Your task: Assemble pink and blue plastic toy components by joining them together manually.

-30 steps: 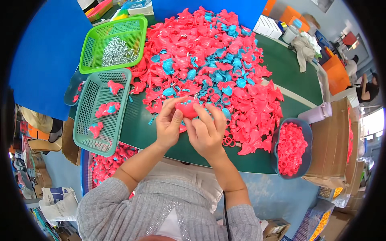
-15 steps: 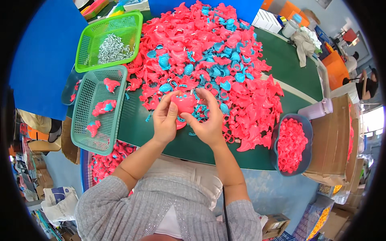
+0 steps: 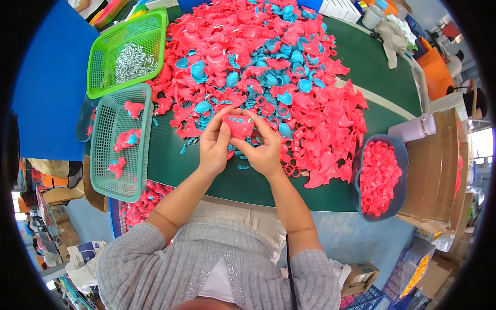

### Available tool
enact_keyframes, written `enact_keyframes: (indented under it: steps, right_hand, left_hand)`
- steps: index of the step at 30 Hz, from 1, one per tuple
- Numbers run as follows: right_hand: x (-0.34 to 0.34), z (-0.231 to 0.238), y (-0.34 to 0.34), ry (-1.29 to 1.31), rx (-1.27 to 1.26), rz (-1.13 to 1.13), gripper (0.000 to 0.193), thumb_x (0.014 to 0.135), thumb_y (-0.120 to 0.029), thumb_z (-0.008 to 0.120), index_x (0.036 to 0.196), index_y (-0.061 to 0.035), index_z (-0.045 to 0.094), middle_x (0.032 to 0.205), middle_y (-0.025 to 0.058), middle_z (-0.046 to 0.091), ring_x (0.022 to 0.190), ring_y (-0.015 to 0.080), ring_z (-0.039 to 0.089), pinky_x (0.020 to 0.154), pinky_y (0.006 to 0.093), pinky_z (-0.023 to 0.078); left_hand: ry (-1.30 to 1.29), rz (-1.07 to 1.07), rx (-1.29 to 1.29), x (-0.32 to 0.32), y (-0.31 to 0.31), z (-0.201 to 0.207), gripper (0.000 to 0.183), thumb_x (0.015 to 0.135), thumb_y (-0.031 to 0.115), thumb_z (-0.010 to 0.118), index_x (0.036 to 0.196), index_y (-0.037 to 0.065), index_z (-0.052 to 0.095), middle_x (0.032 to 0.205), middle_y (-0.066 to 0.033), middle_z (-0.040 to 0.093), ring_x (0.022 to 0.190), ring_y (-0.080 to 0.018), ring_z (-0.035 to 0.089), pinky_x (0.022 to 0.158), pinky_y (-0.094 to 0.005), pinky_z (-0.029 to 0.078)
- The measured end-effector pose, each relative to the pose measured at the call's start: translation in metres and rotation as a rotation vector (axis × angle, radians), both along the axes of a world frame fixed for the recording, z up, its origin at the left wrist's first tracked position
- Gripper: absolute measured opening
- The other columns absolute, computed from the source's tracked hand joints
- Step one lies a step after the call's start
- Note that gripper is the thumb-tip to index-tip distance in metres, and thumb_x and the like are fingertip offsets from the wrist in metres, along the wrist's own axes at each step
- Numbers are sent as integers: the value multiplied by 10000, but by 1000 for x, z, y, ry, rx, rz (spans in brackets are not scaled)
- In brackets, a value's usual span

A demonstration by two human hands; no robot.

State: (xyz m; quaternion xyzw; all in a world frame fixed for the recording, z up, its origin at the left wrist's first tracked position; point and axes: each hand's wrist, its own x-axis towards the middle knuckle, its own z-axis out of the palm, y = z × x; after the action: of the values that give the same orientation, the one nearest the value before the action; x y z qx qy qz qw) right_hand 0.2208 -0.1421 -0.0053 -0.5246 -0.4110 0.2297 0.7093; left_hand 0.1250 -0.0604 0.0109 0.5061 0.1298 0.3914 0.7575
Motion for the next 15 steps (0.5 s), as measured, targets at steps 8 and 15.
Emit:
enact_keyframes:
  steps: [8, 15]
  right_hand:
    - [7, -2, -3, 32, -38, -47, 696, 709, -6, 791, 1323, 27, 463, 1187, 132, 597, 1024, 181, 616, 866, 328, 530]
    - [15, -3, -2, 33, -108, 27, 722, 698, 0, 791, 1334, 32, 450, 1189, 141, 598, 1026, 174, 615, 862, 318, 529]
  left_hand:
    - [70, -15, -1, 7, 2, -6, 295, 985, 164, 494, 1211, -24, 514, 1163, -119, 606, 1024, -161, 594, 868, -282, 491]
    - [60, 10, -79, 12, 2, -15, 254, 980, 170, 504, 1163, -3, 534, 1172, -141, 601, 1003, -153, 602, 860, -297, 503]
